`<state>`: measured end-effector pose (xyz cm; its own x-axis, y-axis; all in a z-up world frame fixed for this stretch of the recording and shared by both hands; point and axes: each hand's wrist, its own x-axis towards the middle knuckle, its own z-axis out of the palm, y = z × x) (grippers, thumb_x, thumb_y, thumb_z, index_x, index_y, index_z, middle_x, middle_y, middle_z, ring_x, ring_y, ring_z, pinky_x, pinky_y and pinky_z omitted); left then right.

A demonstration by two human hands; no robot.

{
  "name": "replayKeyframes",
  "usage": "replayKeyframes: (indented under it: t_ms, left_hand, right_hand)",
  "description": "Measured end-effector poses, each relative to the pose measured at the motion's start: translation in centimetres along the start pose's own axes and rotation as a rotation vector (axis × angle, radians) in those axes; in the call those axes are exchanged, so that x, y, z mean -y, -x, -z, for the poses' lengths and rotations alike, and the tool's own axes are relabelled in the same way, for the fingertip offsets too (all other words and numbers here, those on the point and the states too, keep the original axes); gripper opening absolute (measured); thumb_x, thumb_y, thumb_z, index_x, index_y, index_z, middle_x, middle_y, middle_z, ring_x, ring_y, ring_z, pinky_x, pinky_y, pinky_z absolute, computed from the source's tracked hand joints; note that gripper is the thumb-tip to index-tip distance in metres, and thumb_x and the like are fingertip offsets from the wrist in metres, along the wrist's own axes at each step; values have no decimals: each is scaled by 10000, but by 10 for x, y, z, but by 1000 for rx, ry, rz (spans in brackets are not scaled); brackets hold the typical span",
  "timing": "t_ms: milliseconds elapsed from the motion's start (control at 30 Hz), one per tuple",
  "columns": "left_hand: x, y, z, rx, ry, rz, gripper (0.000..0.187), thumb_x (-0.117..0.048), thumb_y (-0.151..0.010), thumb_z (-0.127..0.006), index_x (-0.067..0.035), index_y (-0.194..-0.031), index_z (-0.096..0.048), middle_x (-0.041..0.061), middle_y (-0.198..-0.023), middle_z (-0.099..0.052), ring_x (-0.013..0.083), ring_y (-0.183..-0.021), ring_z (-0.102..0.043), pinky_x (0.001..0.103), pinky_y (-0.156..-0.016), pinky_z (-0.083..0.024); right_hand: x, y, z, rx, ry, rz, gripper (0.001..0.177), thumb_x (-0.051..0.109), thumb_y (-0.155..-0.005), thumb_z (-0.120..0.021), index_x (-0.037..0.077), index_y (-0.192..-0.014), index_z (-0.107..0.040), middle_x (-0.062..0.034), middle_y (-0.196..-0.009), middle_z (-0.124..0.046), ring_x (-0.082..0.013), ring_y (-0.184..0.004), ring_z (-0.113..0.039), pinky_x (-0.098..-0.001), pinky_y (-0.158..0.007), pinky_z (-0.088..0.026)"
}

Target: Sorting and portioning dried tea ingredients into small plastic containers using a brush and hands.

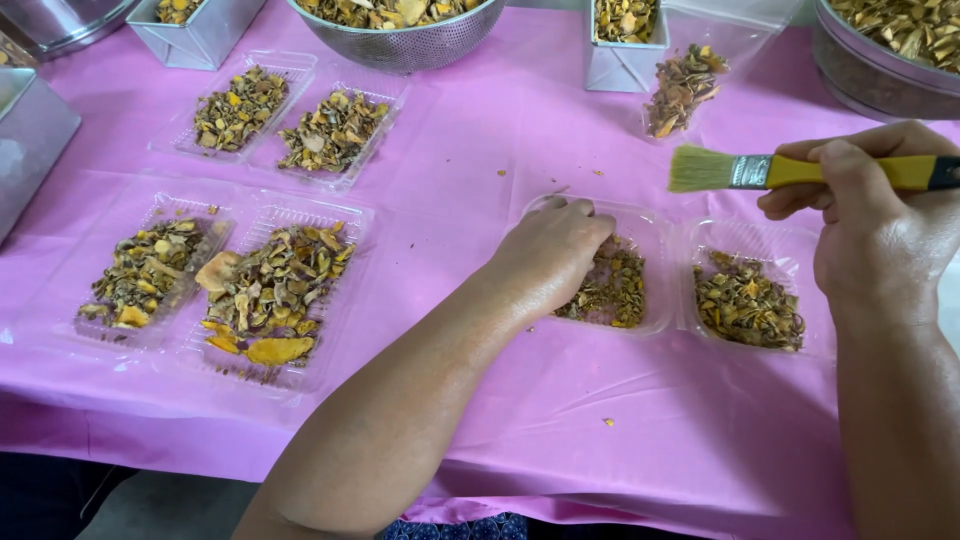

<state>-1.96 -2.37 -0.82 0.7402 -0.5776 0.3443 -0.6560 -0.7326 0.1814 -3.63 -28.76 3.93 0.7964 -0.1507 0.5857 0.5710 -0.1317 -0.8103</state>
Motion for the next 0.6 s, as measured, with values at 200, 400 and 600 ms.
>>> replayKeyframes:
  t_ms: [200,400,600]
  left_hand:
    - [17,-12,-29,120,-173,2,277,-7,-610,-686,-277,-668,-675,-73,-591,-664,203,-684,-699,374,-669,-547]
    - [7,-4,-22,87,-69,13,269,73,-612,-732,-165,-722,-673,25,-708,-624,273,-683,-624,423,-636,-518]
    - [1,-7,-12,5,-22,-59,135,-116,-756,-681,-245,-732,-713,-12,-617,-637,283,-621,-651,413,-936,-463]
  right_hand:
    - [3,4,-5,-15,-52,-17,125,15,-1106,-575,-15,-993,-530,-294,-1050,-700,-334,-668,-702,-337,-586,-617]
    - [20,9,-17,-22,23,-38,151,9,-1105,-577,-68,-975,-576,-266,-971,-696,-311,-632,-699,-324,-576,-630]
    - [14,5,-10,-15,-10,12,136,8,-1100,-597,-49,-982,-563,-273,-990,-695,-333,-653,-709,-339,-571,-634]
